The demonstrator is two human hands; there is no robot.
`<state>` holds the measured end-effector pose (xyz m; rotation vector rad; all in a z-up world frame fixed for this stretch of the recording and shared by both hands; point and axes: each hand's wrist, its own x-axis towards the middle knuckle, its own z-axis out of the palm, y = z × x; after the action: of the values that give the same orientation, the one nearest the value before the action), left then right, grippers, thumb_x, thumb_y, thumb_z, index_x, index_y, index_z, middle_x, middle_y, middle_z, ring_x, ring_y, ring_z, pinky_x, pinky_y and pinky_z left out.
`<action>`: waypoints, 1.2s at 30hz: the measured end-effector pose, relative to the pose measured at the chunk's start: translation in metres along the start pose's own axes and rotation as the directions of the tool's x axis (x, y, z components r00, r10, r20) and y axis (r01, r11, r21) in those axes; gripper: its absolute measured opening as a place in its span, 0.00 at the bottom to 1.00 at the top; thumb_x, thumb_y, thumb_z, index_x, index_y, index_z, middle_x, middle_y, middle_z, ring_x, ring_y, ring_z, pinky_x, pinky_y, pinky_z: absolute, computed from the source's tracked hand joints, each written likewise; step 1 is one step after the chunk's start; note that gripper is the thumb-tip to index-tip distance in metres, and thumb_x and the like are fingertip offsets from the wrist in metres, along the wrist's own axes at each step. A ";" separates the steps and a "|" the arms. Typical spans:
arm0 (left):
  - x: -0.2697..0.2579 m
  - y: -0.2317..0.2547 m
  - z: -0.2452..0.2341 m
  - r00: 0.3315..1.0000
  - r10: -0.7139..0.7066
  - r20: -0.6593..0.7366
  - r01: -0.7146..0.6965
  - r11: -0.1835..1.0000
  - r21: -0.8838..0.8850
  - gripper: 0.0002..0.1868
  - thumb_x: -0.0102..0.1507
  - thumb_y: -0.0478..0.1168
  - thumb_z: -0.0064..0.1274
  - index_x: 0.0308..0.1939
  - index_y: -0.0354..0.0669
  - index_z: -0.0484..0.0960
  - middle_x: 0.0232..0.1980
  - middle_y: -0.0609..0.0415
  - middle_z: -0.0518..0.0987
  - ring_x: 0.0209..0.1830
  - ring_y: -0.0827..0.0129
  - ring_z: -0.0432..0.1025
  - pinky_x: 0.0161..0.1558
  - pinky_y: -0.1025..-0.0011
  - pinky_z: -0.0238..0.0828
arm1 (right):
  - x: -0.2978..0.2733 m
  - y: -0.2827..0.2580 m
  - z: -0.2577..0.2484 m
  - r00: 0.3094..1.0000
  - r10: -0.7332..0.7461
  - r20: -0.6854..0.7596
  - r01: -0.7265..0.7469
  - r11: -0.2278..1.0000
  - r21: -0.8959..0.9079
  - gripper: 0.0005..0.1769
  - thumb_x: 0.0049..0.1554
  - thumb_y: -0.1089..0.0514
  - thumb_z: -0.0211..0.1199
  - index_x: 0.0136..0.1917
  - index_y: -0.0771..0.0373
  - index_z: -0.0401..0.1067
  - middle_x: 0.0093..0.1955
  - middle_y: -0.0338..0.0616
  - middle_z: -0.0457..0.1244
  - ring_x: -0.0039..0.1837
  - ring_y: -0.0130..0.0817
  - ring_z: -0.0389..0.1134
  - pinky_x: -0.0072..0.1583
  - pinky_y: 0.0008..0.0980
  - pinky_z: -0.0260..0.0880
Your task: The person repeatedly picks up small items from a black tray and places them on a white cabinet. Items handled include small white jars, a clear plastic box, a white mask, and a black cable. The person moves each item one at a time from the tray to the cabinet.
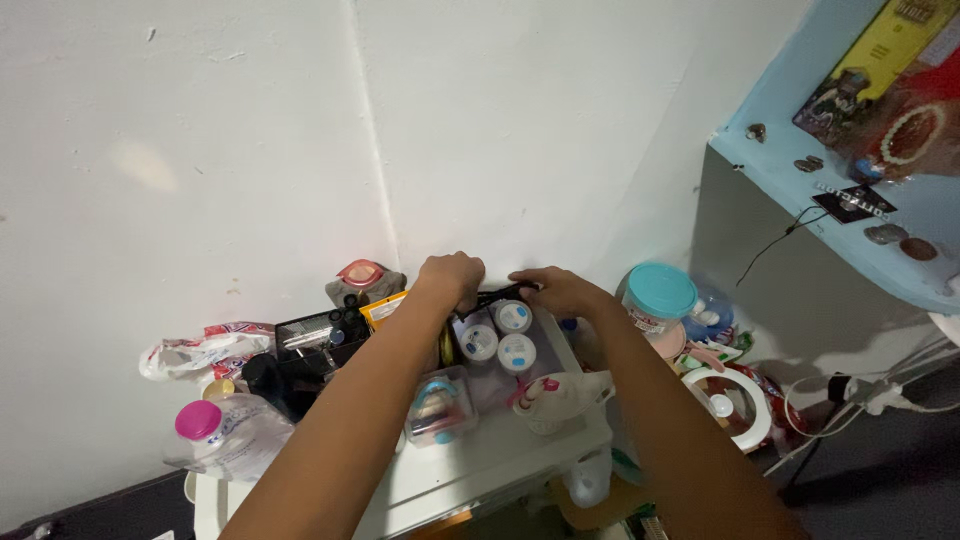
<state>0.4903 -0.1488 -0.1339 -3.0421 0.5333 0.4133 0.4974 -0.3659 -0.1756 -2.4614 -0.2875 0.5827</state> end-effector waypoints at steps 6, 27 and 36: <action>-0.005 0.001 -0.002 1.000 -0.002 0.013 0.002 1.000 0.016 0.20 0.54 0.35 0.61 0.51 0.41 0.85 0.55 0.42 0.82 0.56 0.51 0.79 0.51 0.58 0.78 | 0.000 0.004 0.000 0.999 -0.037 -0.015 0.036 0.997 -0.075 0.24 0.64 0.47 0.54 0.71 0.51 0.70 0.69 0.42 0.67 0.69 0.40 0.69 0.69 0.40 0.69; -0.099 0.012 -0.071 0.872 0.251 -0.421 -0.401 0.858 -0.319 0.32 0.54 0.49 0.65 0.61 0.46 0.79 0.54 0.44 0.82 0.57 0.50 0.75 0.57 0.56 0.72 | -0.120 -0.064 -0.039 0.956 -0.138 -0.259 0.205 0.946 0.251 0.36 0.58 0.40 0.61 0.75 0.56 0.63 0.70 0.49 0.64 0.65 0.40 0.70 0.65 0.41 0.72; -0.253 0.031 -0.140 0.833 0.186 -0.521 -0.536 0.505 -0.676 0.38 0.51 0.47 0.70 0.66 0.52 0.77 0.64 0.56 0.80 0.57 0.69 0.76 0.54 0.65 0.74 | -0.287 -0.088 -0.051 0.847 -0.213 -0.487 0.500 0.634 0.590 0.55 0.49 0.22 0.58 0.77 0.58 0.60 0.76 0.48 0.59 0.71 0.43 0.64 0.68 0.51 0.69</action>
<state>0.2863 -0.1045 0.0685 -3.9172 1.4137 0.0068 0.2620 -0.4139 0.0114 -1.6341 -0.3232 -0.0009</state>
